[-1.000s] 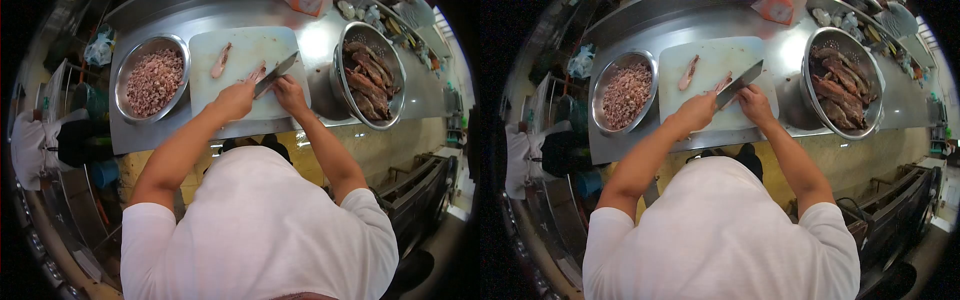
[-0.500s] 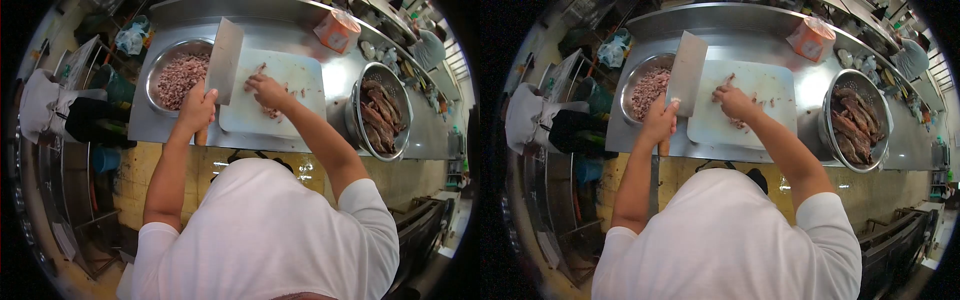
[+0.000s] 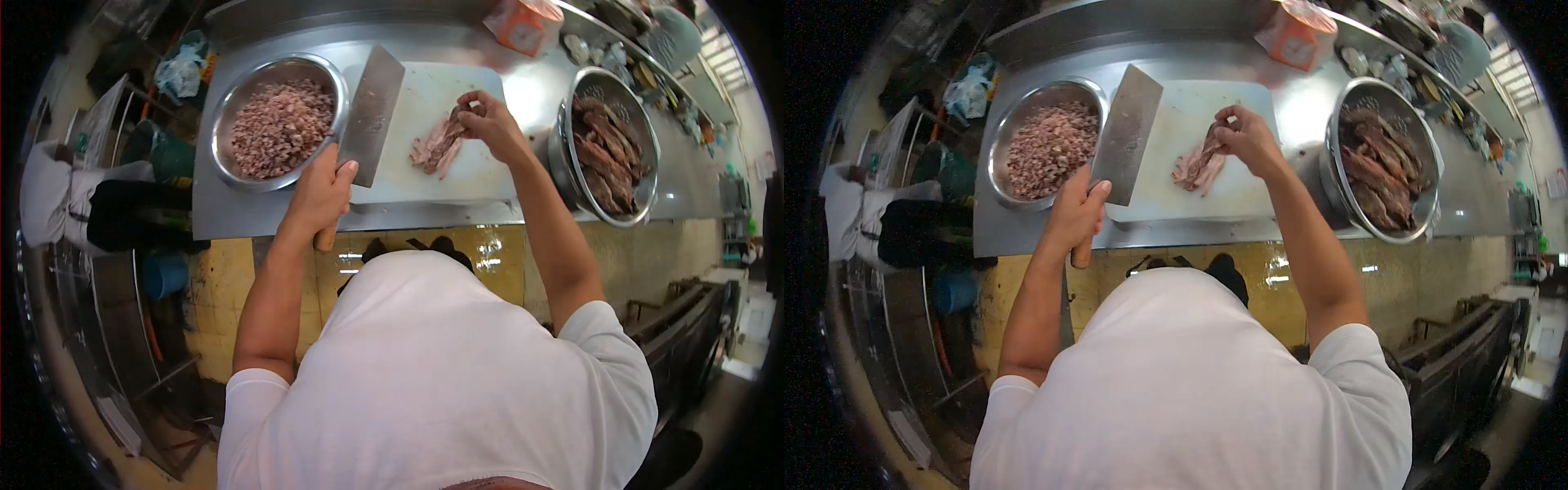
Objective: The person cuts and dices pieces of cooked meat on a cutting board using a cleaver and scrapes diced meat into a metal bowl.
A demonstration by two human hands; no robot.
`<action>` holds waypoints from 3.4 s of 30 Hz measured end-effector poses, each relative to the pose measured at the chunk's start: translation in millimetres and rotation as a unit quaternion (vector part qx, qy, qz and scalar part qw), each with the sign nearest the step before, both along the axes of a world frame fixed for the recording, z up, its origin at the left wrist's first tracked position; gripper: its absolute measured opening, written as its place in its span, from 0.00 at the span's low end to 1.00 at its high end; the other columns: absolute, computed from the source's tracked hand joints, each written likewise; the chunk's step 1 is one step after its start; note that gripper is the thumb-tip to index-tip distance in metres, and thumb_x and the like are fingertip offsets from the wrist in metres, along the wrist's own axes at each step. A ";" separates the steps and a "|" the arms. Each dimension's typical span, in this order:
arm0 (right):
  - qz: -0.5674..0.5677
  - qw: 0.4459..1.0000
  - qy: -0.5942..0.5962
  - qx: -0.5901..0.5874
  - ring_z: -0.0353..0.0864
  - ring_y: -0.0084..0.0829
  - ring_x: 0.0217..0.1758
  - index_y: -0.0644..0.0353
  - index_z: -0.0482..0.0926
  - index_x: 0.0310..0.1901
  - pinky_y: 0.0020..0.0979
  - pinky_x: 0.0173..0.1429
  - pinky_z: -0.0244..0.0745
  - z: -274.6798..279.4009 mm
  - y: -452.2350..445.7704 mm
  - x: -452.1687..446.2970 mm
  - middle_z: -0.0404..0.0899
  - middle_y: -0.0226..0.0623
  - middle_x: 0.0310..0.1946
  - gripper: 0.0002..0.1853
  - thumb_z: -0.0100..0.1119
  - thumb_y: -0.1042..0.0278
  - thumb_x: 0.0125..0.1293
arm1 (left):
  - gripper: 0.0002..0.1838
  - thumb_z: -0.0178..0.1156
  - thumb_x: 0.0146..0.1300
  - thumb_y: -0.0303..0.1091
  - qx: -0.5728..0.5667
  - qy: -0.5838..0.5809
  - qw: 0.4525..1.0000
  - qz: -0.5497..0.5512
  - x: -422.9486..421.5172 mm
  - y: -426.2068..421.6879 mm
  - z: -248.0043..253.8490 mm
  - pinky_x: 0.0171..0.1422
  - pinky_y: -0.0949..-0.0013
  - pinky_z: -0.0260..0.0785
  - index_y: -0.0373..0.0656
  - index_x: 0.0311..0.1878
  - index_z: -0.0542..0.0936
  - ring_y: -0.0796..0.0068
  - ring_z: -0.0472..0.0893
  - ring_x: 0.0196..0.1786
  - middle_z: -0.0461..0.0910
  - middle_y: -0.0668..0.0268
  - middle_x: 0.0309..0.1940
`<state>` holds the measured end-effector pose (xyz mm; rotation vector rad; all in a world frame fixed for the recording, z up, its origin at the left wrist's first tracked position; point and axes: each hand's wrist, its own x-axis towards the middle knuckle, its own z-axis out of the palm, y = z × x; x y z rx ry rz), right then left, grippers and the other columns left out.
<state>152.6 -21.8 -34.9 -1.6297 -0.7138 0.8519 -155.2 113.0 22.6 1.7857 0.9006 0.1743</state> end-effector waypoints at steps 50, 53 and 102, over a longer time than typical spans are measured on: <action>0.099 0.913 -0.395 0.013 0.78 0.51 0.62 0.53 0.82 0.58 0.46 0.65 0.76 -100.4 -98.3 23.3 0.80 0.46 0.56 0.28 0.81 0.62 0.55 | 0.10 0.55 0.75 0.34 0.268 0.017 0.934 -0.235 126.7 -67.0 -74.7 0.42 0.43 0.76 0.35 0.45 0.70 0.39 0.84 0.30 0.83 0.43 0.29; 0.084 0.867 -0.489 -0.036 0.62 0.58 0.79 0.47 0.64 0.77 0.54 0.80 0.63 -74.4 -92.0 17.8 0.61 0.49 0.77 0.54 0.85 0.51 0.49 | 0.11 0.56 0.76 0.36 0.106 0.065 0.984 -0.129 92.5 -45.4 -28.3 0.29 0.56 0.75 0.38 0.45 0.71 0.60 0.80 0.21 0.77 0.57 0.23; 0.016 0.865 -0.493 0.094 0.79 0.47 0.44 0.58 0.81 0.40 0.46 0.49 0.75 -95.5 40.3 -53.9 0.79 0.41 0.36 0.06 0.65 0.73 0.62 | 0.11 0.52 0.67 0.24 0.255 0.196 0.938 -0.129 76.5 -31.6 -45.6 0.57 0.37 0.74 0.31 0.50 0.69 0.30 0.85 0.47 0.84 0.33 0.38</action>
